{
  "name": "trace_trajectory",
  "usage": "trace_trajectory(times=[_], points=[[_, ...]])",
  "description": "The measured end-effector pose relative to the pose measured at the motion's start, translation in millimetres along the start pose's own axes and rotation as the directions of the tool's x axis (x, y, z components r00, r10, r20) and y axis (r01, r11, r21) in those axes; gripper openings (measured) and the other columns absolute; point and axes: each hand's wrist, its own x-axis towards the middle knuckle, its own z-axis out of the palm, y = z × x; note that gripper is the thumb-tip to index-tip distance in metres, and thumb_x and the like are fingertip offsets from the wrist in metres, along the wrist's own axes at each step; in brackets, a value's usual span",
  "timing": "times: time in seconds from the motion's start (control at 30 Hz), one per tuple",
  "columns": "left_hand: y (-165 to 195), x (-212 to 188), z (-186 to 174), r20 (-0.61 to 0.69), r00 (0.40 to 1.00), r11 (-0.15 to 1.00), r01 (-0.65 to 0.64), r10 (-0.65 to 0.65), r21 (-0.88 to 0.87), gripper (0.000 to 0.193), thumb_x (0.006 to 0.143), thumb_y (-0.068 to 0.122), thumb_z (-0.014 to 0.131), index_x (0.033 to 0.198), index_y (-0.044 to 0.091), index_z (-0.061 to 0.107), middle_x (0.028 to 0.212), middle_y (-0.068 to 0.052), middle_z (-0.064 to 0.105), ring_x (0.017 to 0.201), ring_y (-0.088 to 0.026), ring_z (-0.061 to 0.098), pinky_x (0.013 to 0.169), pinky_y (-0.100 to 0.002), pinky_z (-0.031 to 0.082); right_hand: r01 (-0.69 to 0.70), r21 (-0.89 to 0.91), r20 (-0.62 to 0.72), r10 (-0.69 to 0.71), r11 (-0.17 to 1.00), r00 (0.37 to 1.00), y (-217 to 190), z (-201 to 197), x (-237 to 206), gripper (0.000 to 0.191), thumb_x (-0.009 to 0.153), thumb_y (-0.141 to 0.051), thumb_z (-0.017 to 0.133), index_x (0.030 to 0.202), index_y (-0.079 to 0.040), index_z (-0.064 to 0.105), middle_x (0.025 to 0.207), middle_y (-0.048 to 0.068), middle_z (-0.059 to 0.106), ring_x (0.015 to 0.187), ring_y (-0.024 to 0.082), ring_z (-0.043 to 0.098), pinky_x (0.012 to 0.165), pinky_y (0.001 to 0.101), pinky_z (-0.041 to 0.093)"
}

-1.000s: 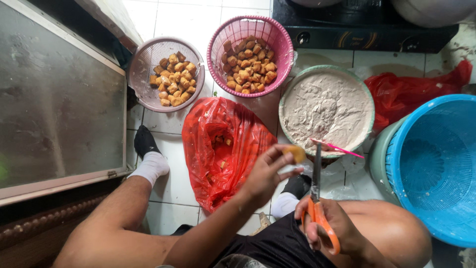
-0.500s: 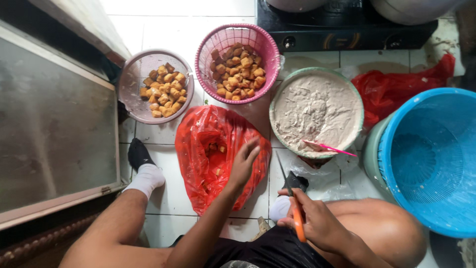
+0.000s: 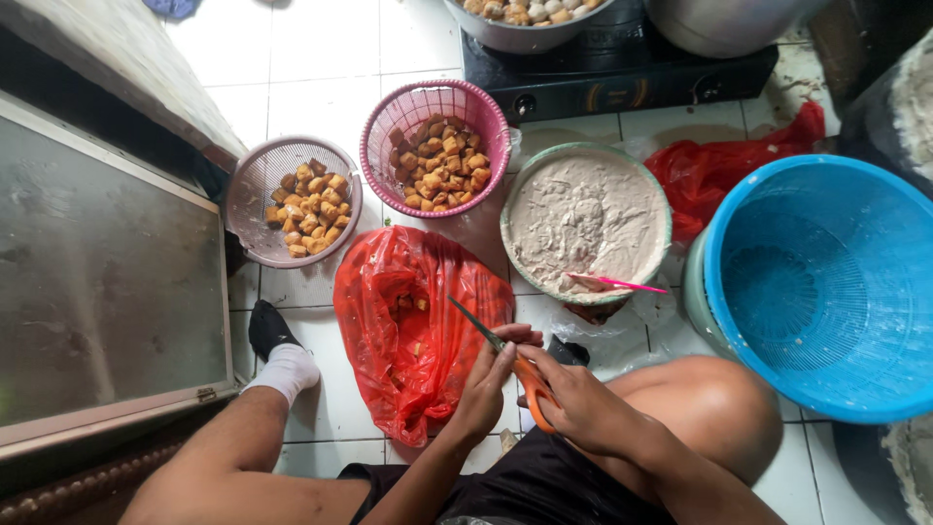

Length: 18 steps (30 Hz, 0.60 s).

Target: The person sits on the floor and takes fried tofu puffs from a red plastic bag, cuts each piece with scissors, and places the cut pieces into baskets. Near the end they use a skimmer to scoop boiled dough balls out of a pot of liquid into a blue basin.

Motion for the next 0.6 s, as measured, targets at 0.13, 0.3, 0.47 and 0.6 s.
trace_trajectory(times=[0.13,0.3,0.47,0.6], points=[[-1,2,16,-0.079,0.993,0.995,-0.089,0.093,0.042,0.031,0.112,0.020,0.035,0.126,0.000,0.053,0.126,-0.018,0.063,0.122,-0.025,0.061,0.109,-0.039,0.049,0.069,-0.032,-0.017,-0.070,0.997,0.997,-3,-5,-7,0.060,0.091,-0.010,0.063,0.145,-0.003,0.039,0.099,0.019,0.077,0.090,0.036,0.077,0.080,0.0430,0.059],[-1,18,37,-0.112,0.984,0.990,-0.140,0.139,-0.003,0.030,0.111,0.023,0.036,0.120,0.001,0.053,0.123,-0.017,0.065,0.119,-0.026,0.064,0.105,-0.039,0.051,0.125,-0.134,-0.220,-0.152,0.983,0.964,-12,-16,-29,0.053,0.091,-0.007,0.064,0.141,0.001,0.049,0.116,0.026,0.068,0.104,0.041,0.070,0.086,0.0437,0.057],[-8,15,48,-0.041,0.997,0.989,-0.069,0.064,-0.129,0.030,0.111,0.025,0.035,0.118,0.003,0.054,0.122,-0.017,0.066,0.113,-0.026,0.066,0.100,-0.039,0.053,0.238,-0.262,-0.379,-0.327,0.935,0.866,-18,-4,-71,0.044,0.094,-0.005,0.063,0.137,0.004,0.055,0.123,0.027,0.065,0.112,0.043,0.066,0.092,0.0444,0.054],[-22,3,45,-0.035,0.999,0.998,0.031,-0.033,-0.052,0.028,0.112,0.026,0.035,0.116,0.004,0.053,0.121,-0.017,0.066,0.104,-0.023,0.066,0.093,-0.039,0.054,0.074,-0.150,-0.437,-0.134,0.986,0.890,-17,20,-91,0.037,0.095,-0.005,0.063,0.131,0.001,0.059,0.119,0.022,0.067,0.107,0.039,0.068,0.089,0.0419,0.055]])
